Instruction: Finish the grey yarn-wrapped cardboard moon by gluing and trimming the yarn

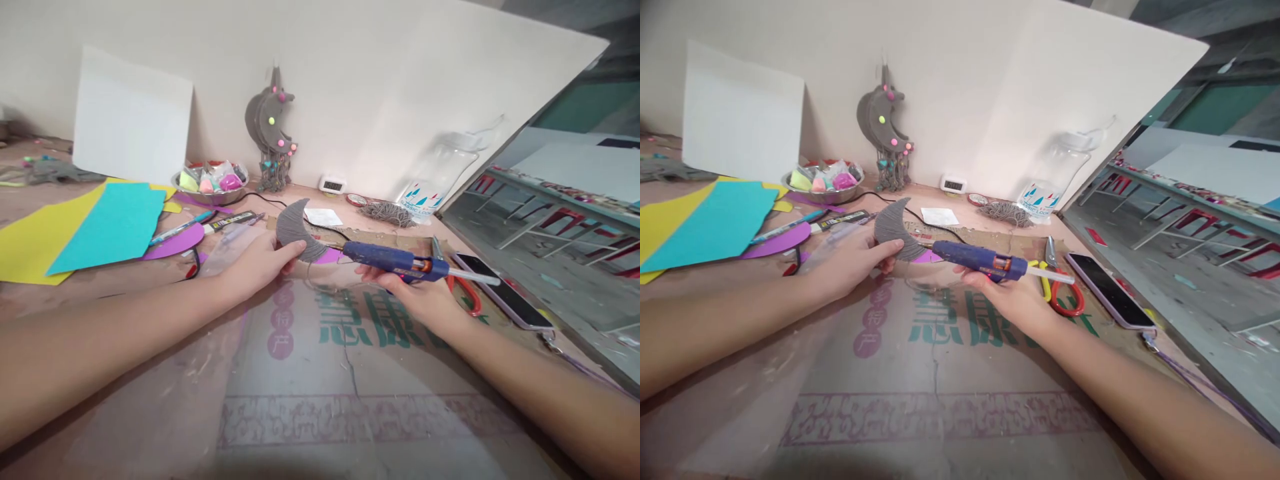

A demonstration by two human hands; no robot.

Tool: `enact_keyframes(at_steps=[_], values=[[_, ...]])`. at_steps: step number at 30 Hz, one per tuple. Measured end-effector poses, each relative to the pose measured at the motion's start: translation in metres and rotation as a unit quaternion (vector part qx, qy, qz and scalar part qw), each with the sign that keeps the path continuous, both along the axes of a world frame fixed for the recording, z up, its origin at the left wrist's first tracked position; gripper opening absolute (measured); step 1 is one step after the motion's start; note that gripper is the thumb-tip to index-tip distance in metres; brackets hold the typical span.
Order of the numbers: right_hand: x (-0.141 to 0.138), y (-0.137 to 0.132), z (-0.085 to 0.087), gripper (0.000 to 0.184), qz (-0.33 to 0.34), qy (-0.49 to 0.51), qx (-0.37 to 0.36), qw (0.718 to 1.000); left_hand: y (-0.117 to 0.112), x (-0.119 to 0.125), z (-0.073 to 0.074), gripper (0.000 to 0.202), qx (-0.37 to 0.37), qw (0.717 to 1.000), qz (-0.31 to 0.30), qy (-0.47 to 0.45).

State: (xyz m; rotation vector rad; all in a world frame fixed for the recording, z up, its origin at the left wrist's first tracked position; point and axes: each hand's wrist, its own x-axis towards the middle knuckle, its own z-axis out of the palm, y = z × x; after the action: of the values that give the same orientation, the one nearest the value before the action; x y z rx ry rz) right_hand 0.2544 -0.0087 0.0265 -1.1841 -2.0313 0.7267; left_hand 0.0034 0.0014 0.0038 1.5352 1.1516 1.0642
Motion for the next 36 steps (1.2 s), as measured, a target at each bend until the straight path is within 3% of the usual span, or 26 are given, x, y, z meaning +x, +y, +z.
enact_keyframes(at_steps=[4,11,20,36], values=[[-0.005,-0.003,-0.01,0.018,0.015,0.004,-0.024,1.0,0.001,0.001,-0.002,0.025,-0.022,0.999,0.007,-0.042],[-0.004,-0.002,-0.01,0.019,0.035,-0.063,0.024,0.997,0.0,0.004,-0.002,0.016,-0.039,0.993,0.004,-0.108],[-0.003,0.0,-0.02,0.023,0.025,-0.086,0.057,0.994,-0.001,0.004,0.0,0.014,-0.058,0.991,-0.002,-0.123],[-0.009,-0.003,-0.018,0.027,0.017,-0.081,0.063,0.995,-0.003,0.005,0.006,0.015,-0.088,0.99,0.004,-0.112]])
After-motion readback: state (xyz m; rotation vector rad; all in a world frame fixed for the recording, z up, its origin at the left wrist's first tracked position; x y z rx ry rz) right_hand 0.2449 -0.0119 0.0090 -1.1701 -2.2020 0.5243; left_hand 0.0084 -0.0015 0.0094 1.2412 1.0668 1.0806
